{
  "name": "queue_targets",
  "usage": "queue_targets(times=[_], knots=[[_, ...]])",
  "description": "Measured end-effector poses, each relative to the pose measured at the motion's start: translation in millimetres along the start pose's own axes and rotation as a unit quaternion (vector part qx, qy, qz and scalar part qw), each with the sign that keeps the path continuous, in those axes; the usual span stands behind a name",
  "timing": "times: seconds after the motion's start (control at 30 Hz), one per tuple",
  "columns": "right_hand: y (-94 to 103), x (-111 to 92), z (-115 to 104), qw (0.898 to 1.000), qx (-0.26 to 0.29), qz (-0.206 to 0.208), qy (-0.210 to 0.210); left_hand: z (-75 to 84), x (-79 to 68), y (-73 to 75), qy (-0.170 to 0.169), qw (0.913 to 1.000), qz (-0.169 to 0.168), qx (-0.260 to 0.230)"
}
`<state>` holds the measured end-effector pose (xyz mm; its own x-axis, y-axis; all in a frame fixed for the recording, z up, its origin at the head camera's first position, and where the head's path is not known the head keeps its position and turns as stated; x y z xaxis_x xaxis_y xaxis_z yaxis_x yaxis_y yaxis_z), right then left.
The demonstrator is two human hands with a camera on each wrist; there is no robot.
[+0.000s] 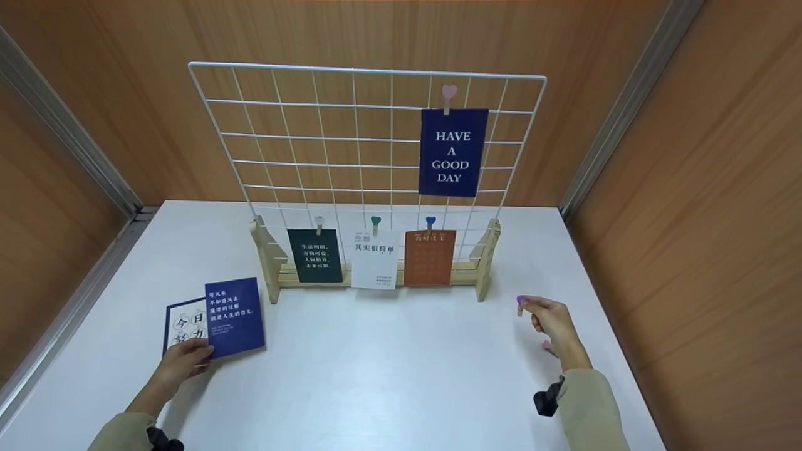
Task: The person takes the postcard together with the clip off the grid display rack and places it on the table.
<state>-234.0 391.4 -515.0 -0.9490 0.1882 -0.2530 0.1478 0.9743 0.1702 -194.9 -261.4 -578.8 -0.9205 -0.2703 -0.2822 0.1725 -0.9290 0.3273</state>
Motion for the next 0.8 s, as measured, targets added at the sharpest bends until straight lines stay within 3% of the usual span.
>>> queue_targets(times=[0.47, 0.8], knots=[[8.0, 3.0, 33.4, 0.996, -0.08, 0.01, -0.047, -1.9, 4.5, -7.3, 0.014, 0.9999, -0.003, 0.006], [10.4, 9.2, 53.3, 0.99, -0.129, 0.008, -0.051, -9.2, 8.9, -7.7, 0.024, 0.9989, 0.011, 0.039]])
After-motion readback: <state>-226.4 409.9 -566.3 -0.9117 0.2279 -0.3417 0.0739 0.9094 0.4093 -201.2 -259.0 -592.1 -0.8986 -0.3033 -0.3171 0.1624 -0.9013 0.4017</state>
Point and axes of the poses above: each hand's wrist, its own x-axis towards the middle knuckle, its own y-axis out of the back of the hand, z = x × y, the point moved 4 cm from there along x, towards the middle knuckle, and after that the axes turned 7 degrees about z, right-handed, at the moved point
